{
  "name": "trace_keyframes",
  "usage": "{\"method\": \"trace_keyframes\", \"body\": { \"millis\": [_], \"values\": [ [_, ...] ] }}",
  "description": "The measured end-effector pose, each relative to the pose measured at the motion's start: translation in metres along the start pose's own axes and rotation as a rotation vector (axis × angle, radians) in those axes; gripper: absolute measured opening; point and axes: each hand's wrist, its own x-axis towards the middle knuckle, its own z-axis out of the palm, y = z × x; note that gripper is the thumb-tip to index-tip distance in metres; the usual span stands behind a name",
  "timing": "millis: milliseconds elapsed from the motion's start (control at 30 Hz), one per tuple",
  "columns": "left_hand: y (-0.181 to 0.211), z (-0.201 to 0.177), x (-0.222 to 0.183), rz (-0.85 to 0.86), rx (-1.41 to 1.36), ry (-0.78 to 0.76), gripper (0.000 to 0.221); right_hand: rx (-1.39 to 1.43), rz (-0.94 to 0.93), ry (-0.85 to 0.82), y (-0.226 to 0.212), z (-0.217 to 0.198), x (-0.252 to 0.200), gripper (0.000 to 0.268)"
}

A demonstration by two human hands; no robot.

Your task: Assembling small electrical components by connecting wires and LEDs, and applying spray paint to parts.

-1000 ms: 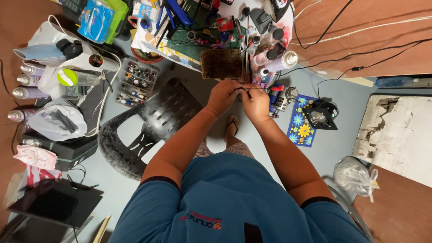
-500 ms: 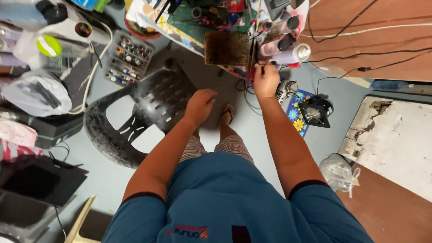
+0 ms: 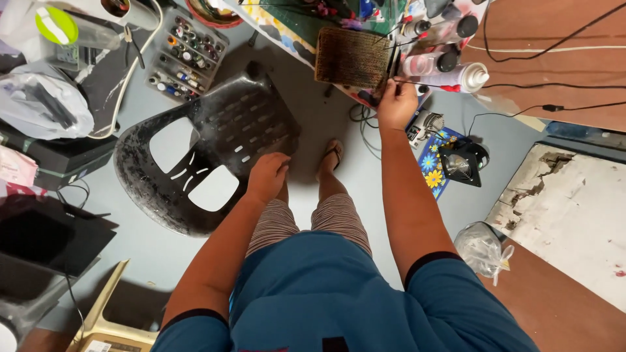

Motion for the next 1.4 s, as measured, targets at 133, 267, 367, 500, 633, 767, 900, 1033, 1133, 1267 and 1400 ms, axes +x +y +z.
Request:
{"method": "trace_keyframes", "body": {
  "millis": [133,267,367,500,633,767,900,1033,1133,1267,1400],
  "values": [
    [-0.001,0.001,0.003,0.004,-0.033,0.003,0.022,0.000,0.045,0.000,-0.014,0.001,0.002,0.006],
    [0.005,0.000,0.008,0.029,-0.041,0.010,0.023,0.024,0.051,0.022,-0.013,0.007,0.004,0.006],
    [0.004,0.003,0.009,0.056,-0.039,0.037,0.024,0.023,0.073,0.020,-0.013,0.009,0.004,0.006],
    [0.009,-0.001,0.012,0.057,-0.036,0.053,0.024,0.019,0.085,0.002,-0.020,0.006,0.005,0.008],
    [0.006,0.003,0.012,0.039,-0.024,0.010,0.024,-0.003,0.086,-0.007,-0.020,0.009,0.005,0.007],
    [0.020,-0.001,0.032,0.091,-0.021,0.022,0.027,-0.012,0.123,-0.026,-0.021,0.009,0.006,0.006],
    [0.060,-0.014,0.090,0.288,0.103,0.149,0.039,0.001,0.127,-0.032,-0.026,0.005,0.008,0.007],
    [0.099,-0.022,0.144,0.244,0.336,0.113,0.052,-0.043,0.073,0.014,-0.021,0.010,0.004,0.007],
    [0.112,-0.024,0.176,0.258,0.451,0.096,0.053,-0.012,0.090,0.011,-0.024,0.009,0.003,0.007],
    [0.108,-0.018,0.199,0.228,0.547,-0.016,0.048,-0.041,0.097,0.011,-0.029,0.009,0.004,0.007],
    [0.100,-0.011,0.206,0.153,0.602,-0.181,0.044,-0.044,0.092,-0.013,-0.029,0.010,0.004,0.009]
  ]
}}
